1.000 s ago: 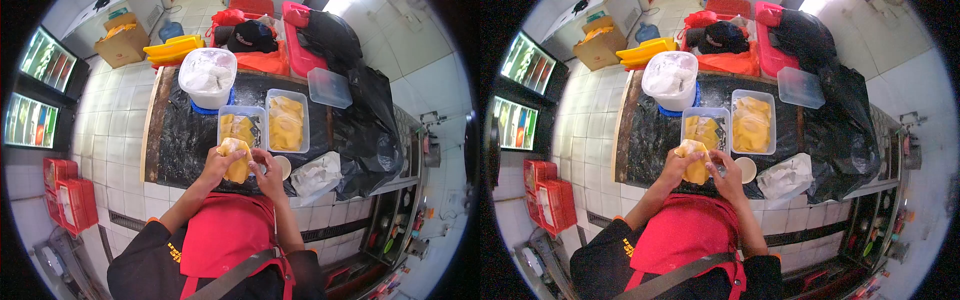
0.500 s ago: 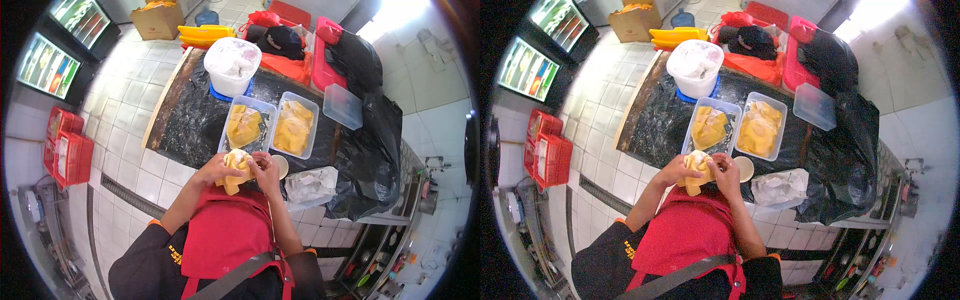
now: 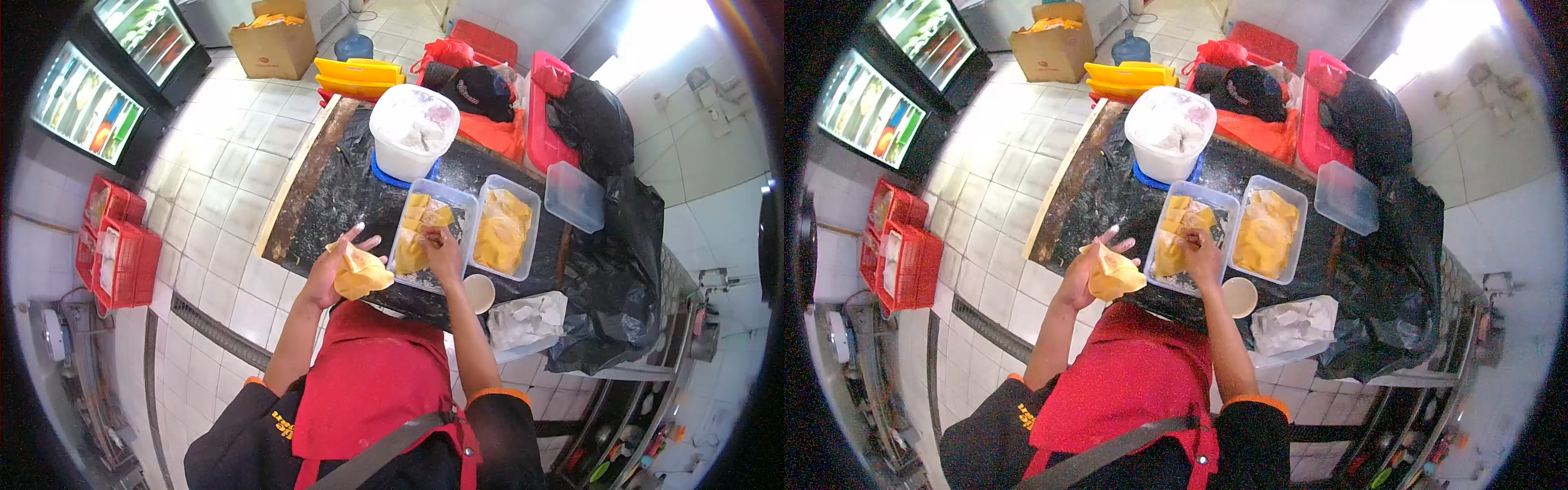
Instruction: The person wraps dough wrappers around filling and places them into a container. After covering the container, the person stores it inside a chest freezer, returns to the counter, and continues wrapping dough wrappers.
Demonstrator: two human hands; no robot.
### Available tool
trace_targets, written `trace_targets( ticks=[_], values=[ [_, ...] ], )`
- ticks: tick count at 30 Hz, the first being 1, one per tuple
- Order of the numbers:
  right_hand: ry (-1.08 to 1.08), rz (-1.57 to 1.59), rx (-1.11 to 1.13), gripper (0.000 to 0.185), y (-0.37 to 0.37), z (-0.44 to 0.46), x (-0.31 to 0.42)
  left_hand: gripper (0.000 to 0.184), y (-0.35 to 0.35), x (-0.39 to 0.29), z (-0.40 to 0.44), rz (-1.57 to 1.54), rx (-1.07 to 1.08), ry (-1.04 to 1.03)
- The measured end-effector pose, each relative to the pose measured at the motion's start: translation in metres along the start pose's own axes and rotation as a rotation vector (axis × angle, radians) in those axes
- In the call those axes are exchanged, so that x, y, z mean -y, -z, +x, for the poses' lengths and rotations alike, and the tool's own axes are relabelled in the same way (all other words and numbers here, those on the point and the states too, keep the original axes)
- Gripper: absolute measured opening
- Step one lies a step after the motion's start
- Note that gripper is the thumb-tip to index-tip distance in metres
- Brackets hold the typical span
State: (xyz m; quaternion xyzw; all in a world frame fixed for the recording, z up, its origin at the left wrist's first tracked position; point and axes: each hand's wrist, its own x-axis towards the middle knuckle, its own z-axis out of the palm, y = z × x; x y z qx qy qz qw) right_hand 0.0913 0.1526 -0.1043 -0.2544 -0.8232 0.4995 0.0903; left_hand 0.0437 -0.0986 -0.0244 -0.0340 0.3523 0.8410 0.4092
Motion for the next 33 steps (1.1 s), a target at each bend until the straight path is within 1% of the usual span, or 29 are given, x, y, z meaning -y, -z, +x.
trace_targets(
  ticks=[1, 2, 3, 5, 6, 8, 9, 11, 12, 13, 14, 15, 16, 17, 18, 19, 21, 23, 24, 25, 27, 28, 30, 31, 32, 33],
  values=[
    [0.002, -0.032, -0.02, 0.03, 0.0, -0.005, 0.004, 0.062, -0.001, -0.008, 0.003, -0.107, 0.074, 0.0],
    [0.144, -0.326, -0.158, 0.031, 0.0, -0.008, 0.01, 0.066, 0.003, -0.017, 0.011, -0.132, 0.14, 0.058],
    [0.142, -0.331, -0.17, 0.031, 0.0, -0.012, 0.028, 0.066, 0.005, -0.024, 0.016, -0.132, 0.151, 0.063],
    [0.138, -0.062, -0.239, 0.033, 0.007, -0.026, 0.086, 0.065, 0.007, -0.039, 0.027, -0.268, 0.32, 0.127],
    [0.128, -0.065, -0.25, 0.033, 0.005, -0.032, 0.113, 0.059, 0.006, -0.046, 0.032, -0.312, 0.356, 0.17],
    [0.201, 0.122, -0.029, 0.04, -0.001, -0.042, 0.154, 0.059, 0.006, -0.055, 0.046, -0.284, 0.358, 0.194],
    [0.183, 0.117, -0.053, 0.04, -0.006, -0.043, 0.16, 0.059, 0.004, -0.057, 0.052, -0.262, 0.354, 0.198],
    [0.219, -0.124, -0.042, 0.042, -0.011, -0.044, 0.167, 0.058, 0.002, -0.056, 0.061, -0.24, 0.355, 0.245],
    [0.299, -0.162, -0.157, 0.037, -0.014, -0.044, 0.165, 0.057, 0.0, -0.056, 0.067, -0.215, 0.345, 0.259],
    [0.292, -0.169, -0.175, 0.037, -0.016, -0.045, 0.16, 0.056, -0.001, -0.055, 0.074, -0.189, 0.335, 0.27],
    [0.23, -0.096, -0.266, 0.032, -0.019, -0.047, 0.152, 0.05, 0.001, -0.047, 0.079, -0.17, 0.337, 0.288],
    [0.171, -0.023, -0.355, 0.028, -0.019, -0.048, 0.149, 0.05, -0.003, -0.042, 0.083, -0.167, 0.35, 0.3],
    [0.134, 0.07, -0.406, 0.023, -0.019, -0.048, 0.145, 0.046, -0.007, -0.036, 0.085, 0.058, 0.306, 0.234],
    [0.13, 0.066, -0.416, 0.023, -0.015, -0.05, 0.141, 0.042, -0.011, -0.029, 0.087, 0.281, 0.258, 0.162],
    [0.074, 0.097, -0.402, 0.023, -0.012, -0.052, 0.137, 0.038, -0.025, -0.029, 0.085, 0.169, 0.183, 0.191],
    [0.018, 0.131, -0.388, 0.023, -0.011, -0.054, 0.133, 0.038, -0.027, -0.027, 0.085, 0.174, 0.19, 0.195],
    [0.042, 0.181, -0.394, 0.025, -0.003, -0.059, 0.116, 0.038, -0.03, -0.023, 0.086, 0.22, 0.15, 0.218],
    [0.038, -0.009, -0.422, 0.027, 0.017, -0.071, 0.098, 0.036, -0.033, -0.02, 0.09, 0.21, 0.138, 0.177],
    [0.028, -0.049, -0.454, 0.028, 0.029, -0.079, 0.086, 0.034, -0.034, -0.018, 0.091, 0.193, 0.12, 0.137],
    [0.028, -0.051, -0.456, 0.028, 0.041, -0.09, 0.069, 0.034, -0.035, -0.018, 0.092, 0.192, 0.122, 0.138],
    [-0.015, -0.619, -0.56, 0.032, 0.059, -0.112, 0.032, 0.033, -0.038, -0.02, 0.092, 0.078, 0.081, 0.193],
    [-0.012, -0.619, -0.558, 0.032, 0.06, -0.121, 0.018, 0.032, -0.039, -0.018, 0.093, 0.084, 0.077, 0.183],
    [-0.269, -0.722, -0.501, 0.039, 0.064, -0.137, 0.0, 0.032, -0.038, -0.012, 0.094, 0.134, 0.056, 0.145],
    [-0.278, -0.724, -0.504, 0.039, 0.067, -0.143, -0.006, 0.031, -0.038, -0.008, 0.093, 0.185, 0.037, 0.112],
    [-0.296, -0.746, -0.417, 0.042, 0.068, -0.146, -0.011, 0.03, -0.038, -0.004, 0.092, 0.21, 0.043, 0.073],
    [-0.312, -0.764, -0.329, 0.045, 0.069, -0.147, -0.013, 0.03, -0.043, -0.001, 0.089, 0.214, 0.046, 0.08]
  ],
)
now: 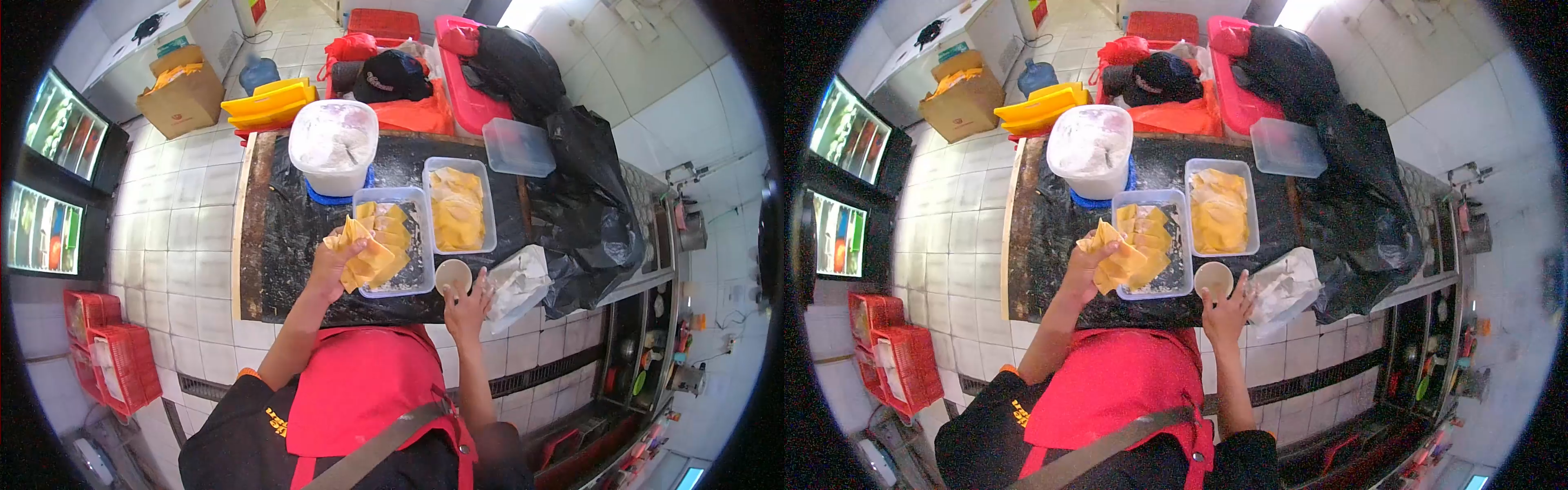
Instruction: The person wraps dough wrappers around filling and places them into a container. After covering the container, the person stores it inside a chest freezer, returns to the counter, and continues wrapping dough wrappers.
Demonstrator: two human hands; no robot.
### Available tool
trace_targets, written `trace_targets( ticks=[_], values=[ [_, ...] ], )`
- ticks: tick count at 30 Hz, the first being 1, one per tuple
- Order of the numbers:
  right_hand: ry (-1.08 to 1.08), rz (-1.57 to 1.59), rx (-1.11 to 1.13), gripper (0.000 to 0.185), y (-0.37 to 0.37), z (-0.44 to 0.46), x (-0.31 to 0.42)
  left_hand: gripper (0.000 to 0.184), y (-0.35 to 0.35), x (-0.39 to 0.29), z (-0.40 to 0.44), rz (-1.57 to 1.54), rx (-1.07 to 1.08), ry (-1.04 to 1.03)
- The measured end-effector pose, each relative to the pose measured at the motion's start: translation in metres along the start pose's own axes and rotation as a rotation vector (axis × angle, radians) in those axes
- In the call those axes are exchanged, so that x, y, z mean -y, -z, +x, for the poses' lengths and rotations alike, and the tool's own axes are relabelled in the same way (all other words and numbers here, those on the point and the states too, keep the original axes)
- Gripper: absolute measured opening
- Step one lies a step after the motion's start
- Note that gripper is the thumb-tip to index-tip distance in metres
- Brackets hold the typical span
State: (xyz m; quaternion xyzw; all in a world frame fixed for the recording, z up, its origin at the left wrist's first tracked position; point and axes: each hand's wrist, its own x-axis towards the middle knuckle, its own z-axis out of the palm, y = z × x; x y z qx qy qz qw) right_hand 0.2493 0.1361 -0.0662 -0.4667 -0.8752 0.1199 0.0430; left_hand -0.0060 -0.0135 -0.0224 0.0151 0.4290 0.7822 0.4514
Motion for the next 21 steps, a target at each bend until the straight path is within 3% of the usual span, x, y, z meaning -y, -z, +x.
trace_targets(
  ticks=[4, 8, 10, 11, 15, 21],
  values=[
    [0.043, 0.053, 0.125, 0.044, 0.005, 0.004, 0.0, 0.033, -0.008, 0.007, -0.011, 0.081, -0.023, 0.01],
    [0.144, 0.282, 0.078, 0.036, 0.038, 0.016, 0.022, 0.035, -0.016, 0.019, -0.019, 0.175, -0.029, -0.048],
    [0.367, 0.661, 0.031, 0.033, 0.064, 0.023, 0.049, 0.035, -0.022, 0.021, -0.021, 0.161, -0.023, -0.034],
    [0.459, 0.688, 0.018, 0.034, 0.073, 0.025, 0.061, 0.035, -0.026, 0.02, -0.022, 0.148, -0.006, -0.016],
    [0.726, 0.648, -0.027, 0.035, 0.079, 0.038, 0.089, 0.035, -0.034, 0.016, -0.026, 0.208, 0.008, -0.03],
    [0.661, 0.45, -0.1, 0.034, 0.051, 0.056, 0.099, 0.034, -0.04, 0.005, -0.038, 0.288, 0.005, -0.111]
  ],
)
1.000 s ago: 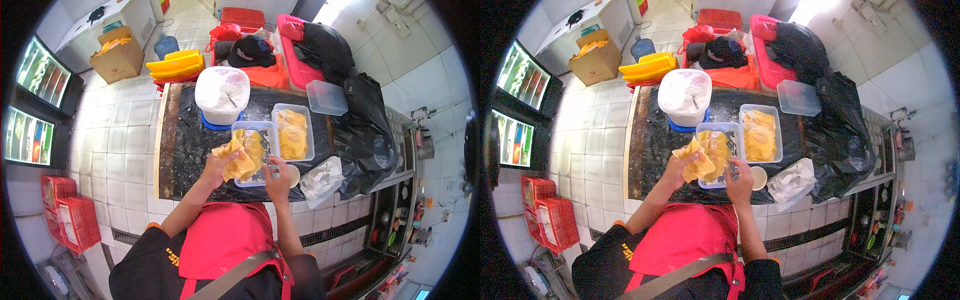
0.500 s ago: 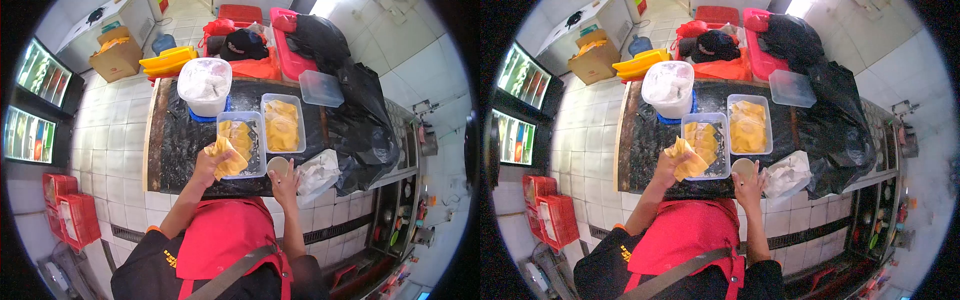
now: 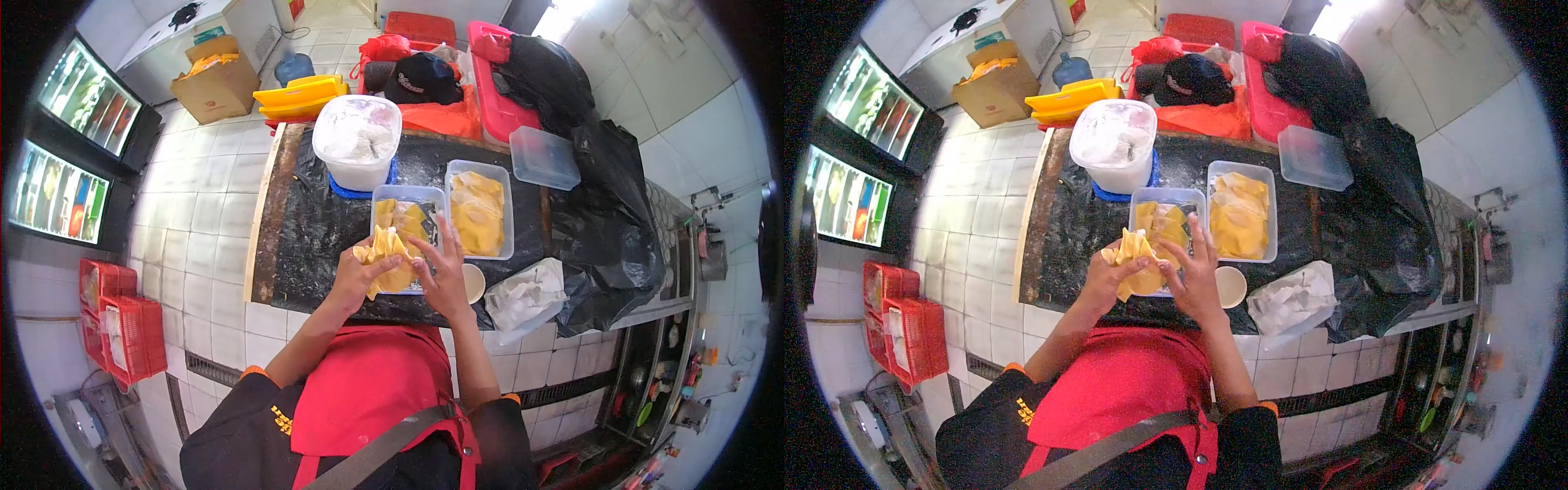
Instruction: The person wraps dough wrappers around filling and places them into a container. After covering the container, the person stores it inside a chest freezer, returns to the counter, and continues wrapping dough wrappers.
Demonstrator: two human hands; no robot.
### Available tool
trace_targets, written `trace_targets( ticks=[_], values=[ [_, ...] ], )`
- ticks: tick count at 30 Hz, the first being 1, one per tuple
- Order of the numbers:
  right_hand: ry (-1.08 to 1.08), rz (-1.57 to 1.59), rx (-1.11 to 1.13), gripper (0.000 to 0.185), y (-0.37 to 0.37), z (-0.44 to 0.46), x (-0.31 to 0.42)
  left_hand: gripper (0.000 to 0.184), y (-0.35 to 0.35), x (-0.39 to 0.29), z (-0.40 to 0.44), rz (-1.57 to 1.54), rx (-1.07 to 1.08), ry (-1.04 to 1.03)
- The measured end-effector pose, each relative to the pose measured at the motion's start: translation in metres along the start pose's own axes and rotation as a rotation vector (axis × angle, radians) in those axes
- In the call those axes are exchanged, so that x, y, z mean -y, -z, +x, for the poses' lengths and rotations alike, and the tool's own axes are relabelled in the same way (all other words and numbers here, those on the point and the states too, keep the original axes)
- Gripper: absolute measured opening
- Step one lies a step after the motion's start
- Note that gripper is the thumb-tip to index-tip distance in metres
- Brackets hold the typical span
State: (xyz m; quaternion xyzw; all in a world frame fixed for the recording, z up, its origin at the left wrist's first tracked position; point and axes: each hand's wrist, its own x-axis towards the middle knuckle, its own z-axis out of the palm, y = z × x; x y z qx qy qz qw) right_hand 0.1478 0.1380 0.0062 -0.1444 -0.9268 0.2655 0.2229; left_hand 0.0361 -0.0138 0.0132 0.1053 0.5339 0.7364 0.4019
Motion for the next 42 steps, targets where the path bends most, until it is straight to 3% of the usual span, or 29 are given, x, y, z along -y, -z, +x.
trace_targets(
  ticks=[1, 3, 7, 9, 10, 12, 13, 15, 17, 23, 24, 29, 31, 33, 35, 36, 37, 39, 40, 42],
  values=[
    [0.008, 0.004, 0.004, 0.034, -0.006, -0.002, 0.0, 0.034, 0.003, 0.004, 0.003, -0.042, -0.027, -0.002],
    [-0.508, 0.841, 0.145, 0.033, -0.016, -0.011, 0.007, 0.035, 0.01, 0.009, 0.005, -0.083, -0.062, -0.002],
    [-0.363, 0.594, -0.021, 0.034, -0.018, -0.012, 0.011, 0.03, 0.018, 0.007, 0.009, 0.077, -0.022, 0.038],
    [-0.074, 0.348, -0.095, 0.03, -0.02, -0.015, 0.004, 0.028, 0.022, 0.006, 0.011, 0.14, 0.014, 0.088],
    [-0.079, 0.346, -0.094, 0.03, -0.022, -0.017, 0.003, 0.028, 0.024, 0.009, 0.012, 0.161, 0.066, 0.1],
    [-0.367, 0.578, 0.001, 0.033, -0.027, -0.022, -0.001, 0.028, 0.029, 0.014, 0.015, 0.179, 0.117, 0.112],
    [-0.368, 0.577, 0.004, 0.033, -0.028, -0.023, -0.005, 0.03, 0.033, 0.016, 0.016, 0.209, 0.146, 0.188],
    [-0.657, 1.137, 0.172, 0.031, -0.028, -0.023, -0.013, 0.033, 0.033, 0.013, 0.015, 0.24, 0.172, 0.265],
    [-0.662, 1.151, 0.207, 0.031, -0.027, -0.024, -0.017, 0.038, 0.025, -0.001, 0.008, 0.253, 0.228, 0.407],
    [-0.712, 1.064, 0.241, 0.032, -0.045, -0.021, -0.046, 0.037, 0.044, 0.031, -0.003, 0.27, 0.397, 0.354],
    [-0.705, 1.018, 0.26, 0.032, -0.048, -0.016, -0.05, 0.045, 0.05, 0.035, -0.005, 0.268, 0.425, 0.386],
    [-0.663, 0.912, 0.389, 0.031, -0.082, 0.003, -0.071, 0.047, 0.066, 0.015, -0.026, 0.47, 0.292, 0.482],
    [-0.535, 0.625, 0.407, 0.034, -0.106, 0.0, -0.082, 0.041, 0.062, 0.003, -0.031, 0.764, 0.162, 0.316],
    [-0.515, 0.592, 0.409, 0.035, -0.108, 0.0, -0.082, 0.037, 0.043, 0.004, -0.031, 0.816, 0.183, 0.224],
    [-0.49, 0.558, 0.419, 0.037, -0.101, 0.005, -0.073, 0.037, 0.039, 0.025, -0.024, 1.149, 0.328, -0.103],
    [-0.477, 0.5, 0.462, 0.038, -0.092, 0.009, -0.066, 0.036, 0.054, 0.062, -0.013, 1.347, 0.304, -0.464],
    [-0.464, 0.44, 0.499, 0.039, -0.087, 0.012, -0.063, 0.036, 0.049, 0.056, -0.008, 1.347, 0.295, -0.465],
    [-0.428, 0.384, 0.463, 0.04, -0.089, 0.013, -0.058, 0.038, 0.034, 0.037, 0.009, 1.425, 0.48, 0.313],
    [-0.401, 0.328, 0.422, 0.04, -0.088, 0.013, -0.057, 0.038, 0.024, 0.018, 0.006, 1.429, 0.492, 0.296],
    [-0.317, 0.275, 0.323, 0.041, -0.07, 0.014, -0.046, 0.039, 0.017, -0.022, -0.008, 1.289, 0.235, 0.368]
  ],
)
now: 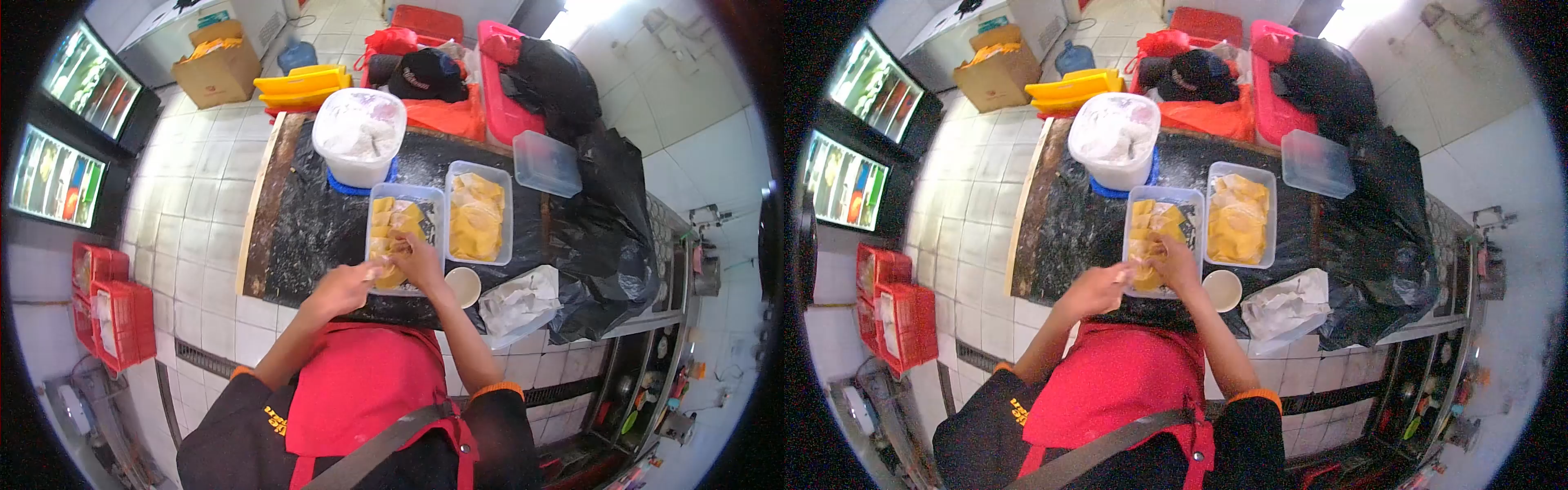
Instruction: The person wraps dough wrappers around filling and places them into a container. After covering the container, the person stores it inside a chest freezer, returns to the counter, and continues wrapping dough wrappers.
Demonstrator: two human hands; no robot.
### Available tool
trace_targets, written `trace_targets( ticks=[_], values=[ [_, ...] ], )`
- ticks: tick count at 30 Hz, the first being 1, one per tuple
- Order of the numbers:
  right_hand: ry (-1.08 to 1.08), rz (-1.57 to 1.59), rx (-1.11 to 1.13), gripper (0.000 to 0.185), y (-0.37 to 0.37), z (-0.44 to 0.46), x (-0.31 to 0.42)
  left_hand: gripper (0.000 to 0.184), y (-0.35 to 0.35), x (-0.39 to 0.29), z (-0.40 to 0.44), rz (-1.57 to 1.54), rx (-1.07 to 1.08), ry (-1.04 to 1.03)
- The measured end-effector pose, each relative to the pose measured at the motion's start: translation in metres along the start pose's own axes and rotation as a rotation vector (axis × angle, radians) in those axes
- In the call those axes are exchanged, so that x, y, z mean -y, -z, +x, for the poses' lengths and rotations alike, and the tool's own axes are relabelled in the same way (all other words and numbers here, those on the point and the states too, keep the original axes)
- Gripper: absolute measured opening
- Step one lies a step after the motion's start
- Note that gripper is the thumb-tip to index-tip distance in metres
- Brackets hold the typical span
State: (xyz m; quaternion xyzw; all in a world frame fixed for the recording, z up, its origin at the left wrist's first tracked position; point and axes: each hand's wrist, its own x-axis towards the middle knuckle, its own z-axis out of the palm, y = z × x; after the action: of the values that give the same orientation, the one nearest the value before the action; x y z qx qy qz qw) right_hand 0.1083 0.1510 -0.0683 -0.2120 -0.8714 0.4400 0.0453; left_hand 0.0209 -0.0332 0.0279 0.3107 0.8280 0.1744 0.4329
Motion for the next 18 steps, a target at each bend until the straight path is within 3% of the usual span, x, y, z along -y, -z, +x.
trace_targets(
  ticks=[2, 4, 5, 6, 9, 10, 13, 16, 18],
  values=[
    [0.109, -0.058, -0.159, 0.039, 0.018, 0.003, -0.003, 0.047, -0.002, 0.035, 0.001, -0.119, -0.297, -0.166],
    [0.093, -0.028, -0.337, 0.036, 0.063, 0.008, -0.007, 0.053, 0.022, 0.053, -0.01, -0.464, -0.328, -0.126],
    [0.075, -0.128, -0.381, 0.038, 0.087, 0.015, -0.022, 0.053, 0.03, 0.06, -0.013, -0.465, -0.324, -0.132],
    [0.057, -0.228, -0.423, 0.039, 0.108, 0.02, -0.038, 0.057, 0.04, 0.063, -0.019, -0.677, -0.362, -0.175],
    [-0.067, -0.407, -0.237, 0.043, 0.139, 0.024, -0.065, 0.068, 0.051, 0.071, -0.031, -1.1, -0.372, -0.247],
    [0.036, -0.423, -0.262, 0.044, 0.141, 0.026, -0.069, 0.074, 0.053, 0.074, -0.031, -1.313, -0.348, -0.271],
    [-0.024, -0.463, -0.16, 0.043, 0.15, 0.028, -0.063, 0.077, 0.049, 0.094, -0.021, -1.461, -0.411, -0.314],
    [0.064, -0.479, -0.136, 0.045, 0.155, 0.032, -0.053, 0.065, 0.04, 0.11, -0.005, -1.63, -0.422, -0.341],
    [0.006, -0.385, -0.11, 0.048, 0.152, 0.031, -0.043, 0.062, 0.037, 0.112, -0.001, -1.724, -0.427, -0.352]
  ],
)
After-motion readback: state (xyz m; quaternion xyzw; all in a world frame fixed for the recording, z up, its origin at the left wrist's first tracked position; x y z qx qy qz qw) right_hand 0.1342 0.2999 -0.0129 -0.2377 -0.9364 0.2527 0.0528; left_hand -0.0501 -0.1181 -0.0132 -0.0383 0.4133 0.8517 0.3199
